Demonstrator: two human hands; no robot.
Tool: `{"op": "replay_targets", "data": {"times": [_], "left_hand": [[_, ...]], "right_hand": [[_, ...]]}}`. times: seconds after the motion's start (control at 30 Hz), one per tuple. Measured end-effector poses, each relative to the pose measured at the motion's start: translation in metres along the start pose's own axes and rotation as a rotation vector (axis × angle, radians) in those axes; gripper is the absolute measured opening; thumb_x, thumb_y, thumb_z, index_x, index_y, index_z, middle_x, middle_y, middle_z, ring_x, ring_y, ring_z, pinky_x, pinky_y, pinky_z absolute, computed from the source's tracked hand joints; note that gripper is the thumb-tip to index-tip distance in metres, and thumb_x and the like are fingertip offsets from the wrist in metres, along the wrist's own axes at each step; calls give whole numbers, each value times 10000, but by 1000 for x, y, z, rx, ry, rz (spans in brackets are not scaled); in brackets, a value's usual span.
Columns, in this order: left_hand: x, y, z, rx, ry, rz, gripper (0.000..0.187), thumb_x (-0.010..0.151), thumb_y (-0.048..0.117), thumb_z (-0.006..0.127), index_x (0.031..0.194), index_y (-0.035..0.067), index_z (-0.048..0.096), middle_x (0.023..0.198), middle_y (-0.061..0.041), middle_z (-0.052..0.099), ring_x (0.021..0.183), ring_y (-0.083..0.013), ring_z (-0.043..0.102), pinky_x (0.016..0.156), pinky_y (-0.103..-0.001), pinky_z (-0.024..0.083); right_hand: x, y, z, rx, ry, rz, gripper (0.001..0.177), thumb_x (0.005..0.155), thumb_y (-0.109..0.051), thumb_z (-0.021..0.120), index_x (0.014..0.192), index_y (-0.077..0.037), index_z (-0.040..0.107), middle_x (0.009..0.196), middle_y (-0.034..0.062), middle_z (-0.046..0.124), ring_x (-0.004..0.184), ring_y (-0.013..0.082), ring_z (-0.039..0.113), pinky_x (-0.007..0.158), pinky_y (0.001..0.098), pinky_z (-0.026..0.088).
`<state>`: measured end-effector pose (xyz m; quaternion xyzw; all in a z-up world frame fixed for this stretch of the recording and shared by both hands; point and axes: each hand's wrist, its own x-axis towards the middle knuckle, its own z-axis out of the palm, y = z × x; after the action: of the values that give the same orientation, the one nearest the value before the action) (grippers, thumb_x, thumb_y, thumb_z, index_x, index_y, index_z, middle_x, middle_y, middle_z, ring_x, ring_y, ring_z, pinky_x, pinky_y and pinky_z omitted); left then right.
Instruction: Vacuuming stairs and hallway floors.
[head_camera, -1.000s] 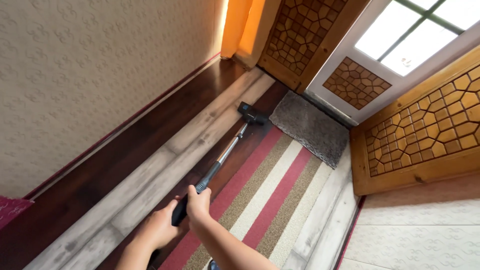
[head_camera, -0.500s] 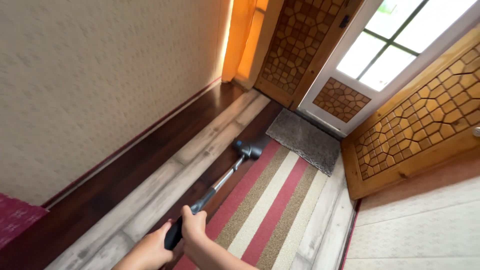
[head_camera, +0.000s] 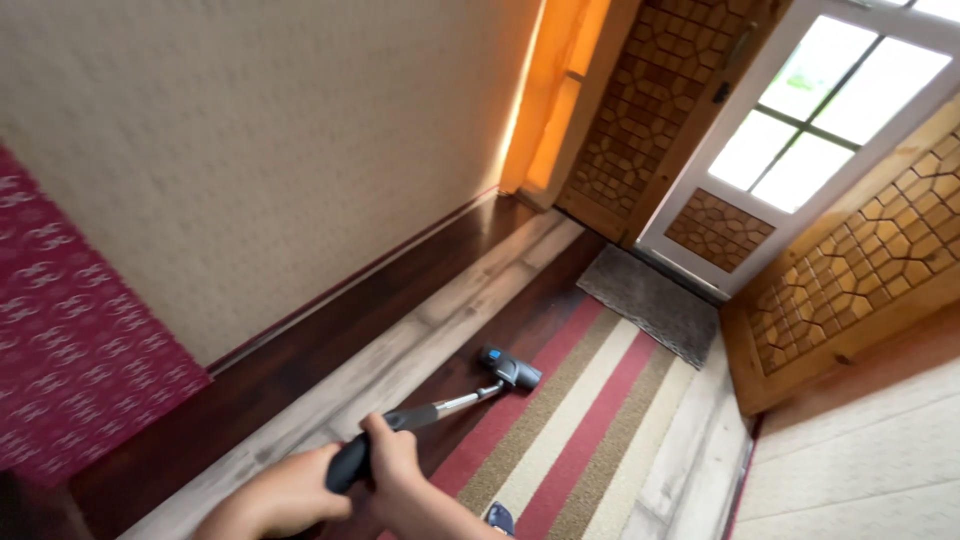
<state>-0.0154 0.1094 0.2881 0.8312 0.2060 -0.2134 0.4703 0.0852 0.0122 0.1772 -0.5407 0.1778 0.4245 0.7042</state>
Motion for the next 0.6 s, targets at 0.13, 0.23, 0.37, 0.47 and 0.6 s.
{"op": "replay_targets", "data": {"times": [0.13,0.23,0.37,0.47,0.6], "left_hand": [[-13,17,17,40,54,-91,493,677,199,767,1150,113,655,870,-121,772,801,-255,782,731,-365,609],[3,12,33,49,9,-72,471,691,224,759,1122,74,640,841,-156,769,766,-284,778,702,-377,604],[16,17,60,136,114,35,498,680,269,800,1118,82,655,864,-130,760,799,-273,745,735,-391,589],[31,28,84,82,152,-131,535,692,301,765,1169,101,627,886,-131,785,841,-270,792,789,-383,619],[77,34,125,169,230,-150,580,744,359,750,1249,125,589,1002,-128,773,955,-291,747,875,-424,584]], "right_hand": [[3,4,-22,-29,4,-36,279,834,-294,728,899,-34,652,732,71,618,649,228,605,588,393,511],[-2,-5,-39,12,-56,-33,287,814,-272,718,961,-29,678,755,82,613,660,231,607,598,401,522],[9,-11,-62,23,-8,22,311,833,-297,737,983,-43,640,799,100,609,692,254,611,625,420,538],[22,-19,-86,136,-55,93,291,848,-273,723,1015,-47,645,883,143,677,778,288,677,707,427,597],[40,-41,-130,102,-105,82,289,863,-315,712,999,-67,657,853,134,699,776,261,699,696,386,589]]}}
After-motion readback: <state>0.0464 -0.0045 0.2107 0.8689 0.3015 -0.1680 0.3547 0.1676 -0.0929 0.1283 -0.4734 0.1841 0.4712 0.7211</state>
